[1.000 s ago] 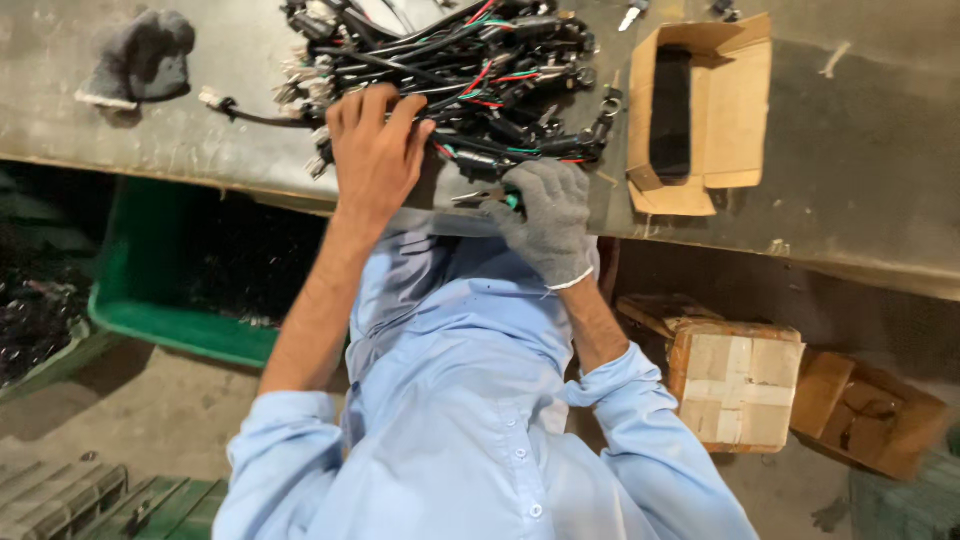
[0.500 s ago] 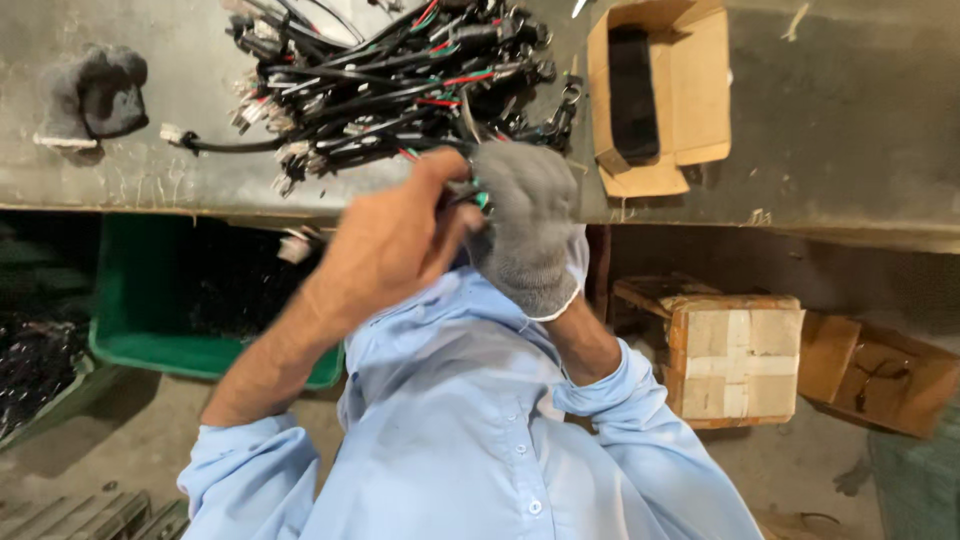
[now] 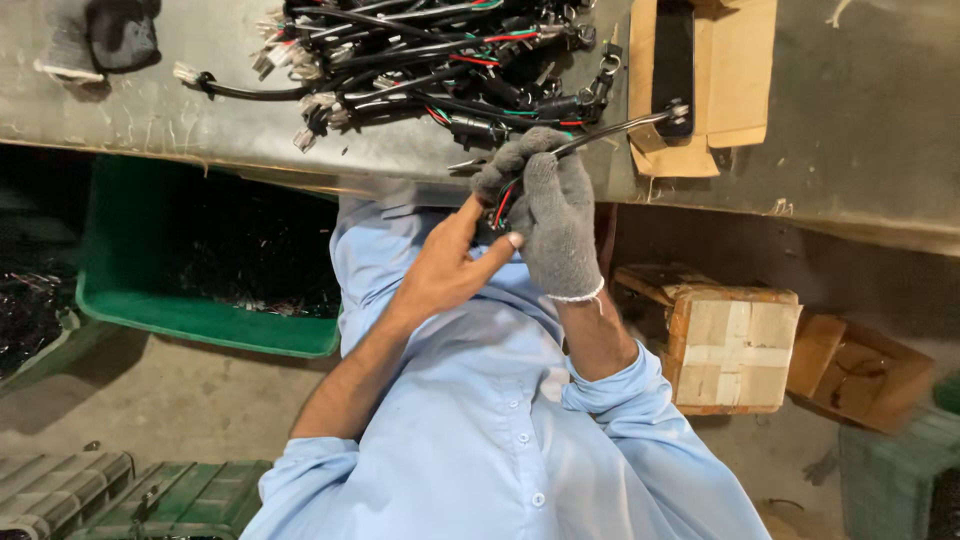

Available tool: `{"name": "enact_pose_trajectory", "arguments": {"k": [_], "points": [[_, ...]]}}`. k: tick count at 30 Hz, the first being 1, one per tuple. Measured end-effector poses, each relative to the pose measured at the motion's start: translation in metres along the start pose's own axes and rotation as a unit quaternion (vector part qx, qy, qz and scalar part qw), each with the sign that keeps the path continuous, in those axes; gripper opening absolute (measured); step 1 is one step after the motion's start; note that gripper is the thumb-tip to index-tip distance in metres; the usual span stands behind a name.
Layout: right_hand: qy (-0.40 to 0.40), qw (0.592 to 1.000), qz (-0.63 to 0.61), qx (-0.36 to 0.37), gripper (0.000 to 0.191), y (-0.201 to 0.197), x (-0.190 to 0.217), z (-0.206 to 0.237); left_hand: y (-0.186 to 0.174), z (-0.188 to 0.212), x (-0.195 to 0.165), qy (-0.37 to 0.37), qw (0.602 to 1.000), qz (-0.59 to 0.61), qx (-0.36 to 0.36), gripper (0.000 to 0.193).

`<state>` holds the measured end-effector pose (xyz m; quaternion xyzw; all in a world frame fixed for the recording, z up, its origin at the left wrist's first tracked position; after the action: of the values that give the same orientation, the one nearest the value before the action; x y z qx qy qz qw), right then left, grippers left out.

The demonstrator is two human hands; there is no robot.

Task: The person sits at a workbench processing wire harnesses. They pick up a cable from a pile, strip and separate the colored wires at the end, twist the strands, and use pliers to work on the connector, placing finished cables back on the table.

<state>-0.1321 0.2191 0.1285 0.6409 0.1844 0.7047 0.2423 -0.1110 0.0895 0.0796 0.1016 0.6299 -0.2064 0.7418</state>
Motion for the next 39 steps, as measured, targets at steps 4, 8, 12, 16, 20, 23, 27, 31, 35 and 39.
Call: {"name": "enact_pose_trajectory", "arguments": {"k": [4, 8, 12, 16, 20, 23, 27, 31, 35, 39], "points": [[-0.075, 0.997, -0.026, 0.004, 0.027, 0.007, 0.001, 0.014, -0.013, 0.003, 0.009, 0.030, 0.998, 0.004, -0.046, 0.031], [-0.086, 0.990, -0.111, -0.004, 0.028, 0.007, -0.020, 0.034, -0.022, -0.001, 0.033, 0.059, 0.994, 0.080, -0.046, 0.026], [-0.046, 0.998, -0.032, -0.001, 0.034, -0.012, -0.019, 0.034, -0.010, 0.000, 0.034, 0.217, 0.956, -0.190, -0.054, 0.027], [-0.043, 0.949, 0.303, 0.079, 0.032, -0.011, 0.007, 0.028, -0.002, -0.001, 0.030, 0.210, 0.964, -0.130, 0.095, 0.032], [-0.098, 0.761, 0.593, 0.243, 0.023, 0.008, 0.028, 0.023, -0.061, 0.007, 0.015, 0.147, 0.962, 0.229, -0.001, 0.042], [-0.037, 0.770, 0.580, 0.265, 0.022, 0.011, 0.022, 0.019, -0.079, 0.013, 0.003, 0.141, 0.981, 0.126, -0.049, 0.025], [-0.056, 0.802, 0.534, 0.262, 0.022, 0.013, 0.014, 0.022, -0.076, 0.010, -0.011, 0.159, 0.987, 0.007, -0.040, 0.014], [-0.044, 0.803, 0.539, 0.249, 0.016, 0.002, 0.003, 0.025, -0.092, 0.014, -0.018, 0.214, 0.960, 0.089, -0.158, 0.017], [-0.049, 0.792, 0.557, 0.246, 0.015, 0.000, -0.002, 0.029, -0.101, 0.017, -0.018, 0.204, 0.951, 0.103, -0.209, 0.021], [-0.047, 0.818, 0.536, 0.202, 0.018, 0.006, 0.003, 0.026, -0.098, 0.009, -0.024, 0.166, 0.970, 0.083, -0.155, 0.021]]}}
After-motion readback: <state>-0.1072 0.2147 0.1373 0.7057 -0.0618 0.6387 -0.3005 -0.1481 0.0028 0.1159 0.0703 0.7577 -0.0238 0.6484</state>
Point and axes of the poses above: each hand's wrist, its own z-axis away from the middle knuckle, its own y-axis out of the palm, x = y × z, the point moved 6 cm from there along -z, towards the middle knuckle, and after that the axes turned 2 degrees about -z, right-handed, at the moved point
